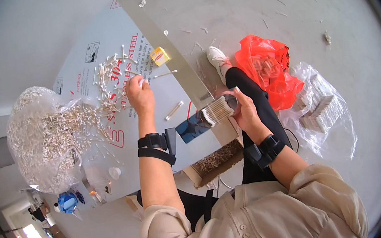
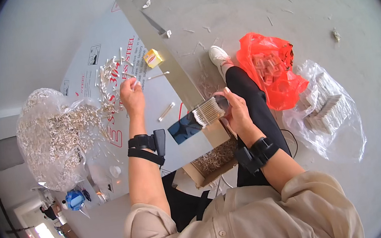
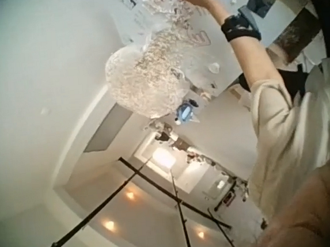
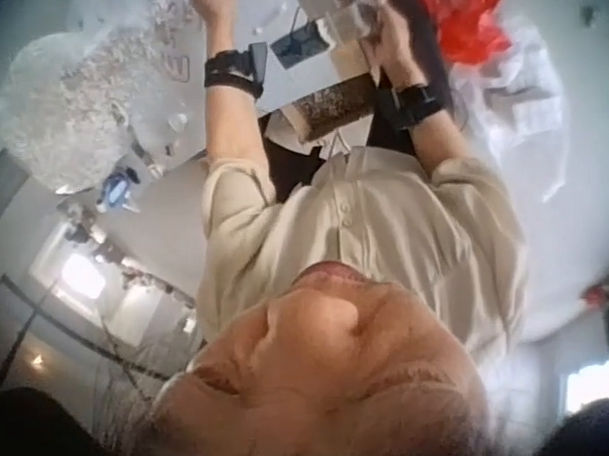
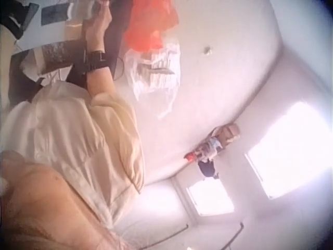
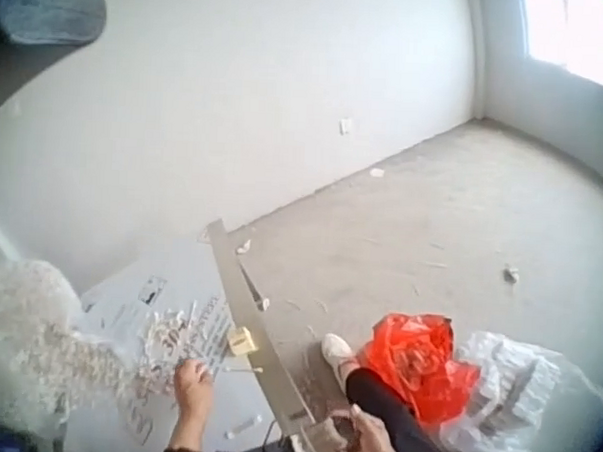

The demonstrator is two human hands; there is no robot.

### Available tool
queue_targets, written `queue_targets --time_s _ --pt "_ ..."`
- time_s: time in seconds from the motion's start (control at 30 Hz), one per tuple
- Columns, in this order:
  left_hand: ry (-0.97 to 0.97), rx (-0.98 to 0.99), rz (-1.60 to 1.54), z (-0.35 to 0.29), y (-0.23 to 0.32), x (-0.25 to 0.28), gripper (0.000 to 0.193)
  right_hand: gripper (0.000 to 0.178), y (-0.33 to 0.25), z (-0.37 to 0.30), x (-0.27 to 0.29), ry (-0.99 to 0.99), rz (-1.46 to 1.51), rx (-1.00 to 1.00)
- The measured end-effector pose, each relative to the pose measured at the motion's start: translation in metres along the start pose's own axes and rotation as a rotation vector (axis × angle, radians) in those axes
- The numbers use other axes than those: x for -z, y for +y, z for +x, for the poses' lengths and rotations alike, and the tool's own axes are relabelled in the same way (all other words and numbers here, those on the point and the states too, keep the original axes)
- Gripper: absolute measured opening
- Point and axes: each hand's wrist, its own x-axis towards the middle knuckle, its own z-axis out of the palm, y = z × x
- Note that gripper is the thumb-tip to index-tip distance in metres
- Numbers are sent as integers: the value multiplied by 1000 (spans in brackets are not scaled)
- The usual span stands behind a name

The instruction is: Packaging sets of cotton swabs into small plastic bags.

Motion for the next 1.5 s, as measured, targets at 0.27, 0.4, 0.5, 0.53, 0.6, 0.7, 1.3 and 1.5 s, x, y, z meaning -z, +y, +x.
queue_targets --time_s 0.27,0.4,0.5,0.53,0.6,0.7,1.3,1.5 --pt "-218 -364 66 52 30 -28 56 26 -35 13 -18 155 -823 750" --pt "-222 -272 161 46 37 -51 58 22 -57 31 -48 14 -999 743" --pt "-150 -280 193 32 39 -53 50 17 -64 47 -73 -185 -1210 578" --pt "-149 -276 191 28 40 -54 50 17 -66 52 -79 -187 -1214 577" --pt "-223 -269 115 19 42 -52 53 18 -66 58 -89 -244 -1343 544" --pt "-33 -242 44 17 14 -29 55 18 -58 59 -107 -328 -1447 528" --pt "-359 200 248 20 -21 20 28 15 -16 12 -82 -302 -1136 377" --pt "-184 -127 152 -11 -19 29 23 23 2 10 -80 -326 -1070 239"
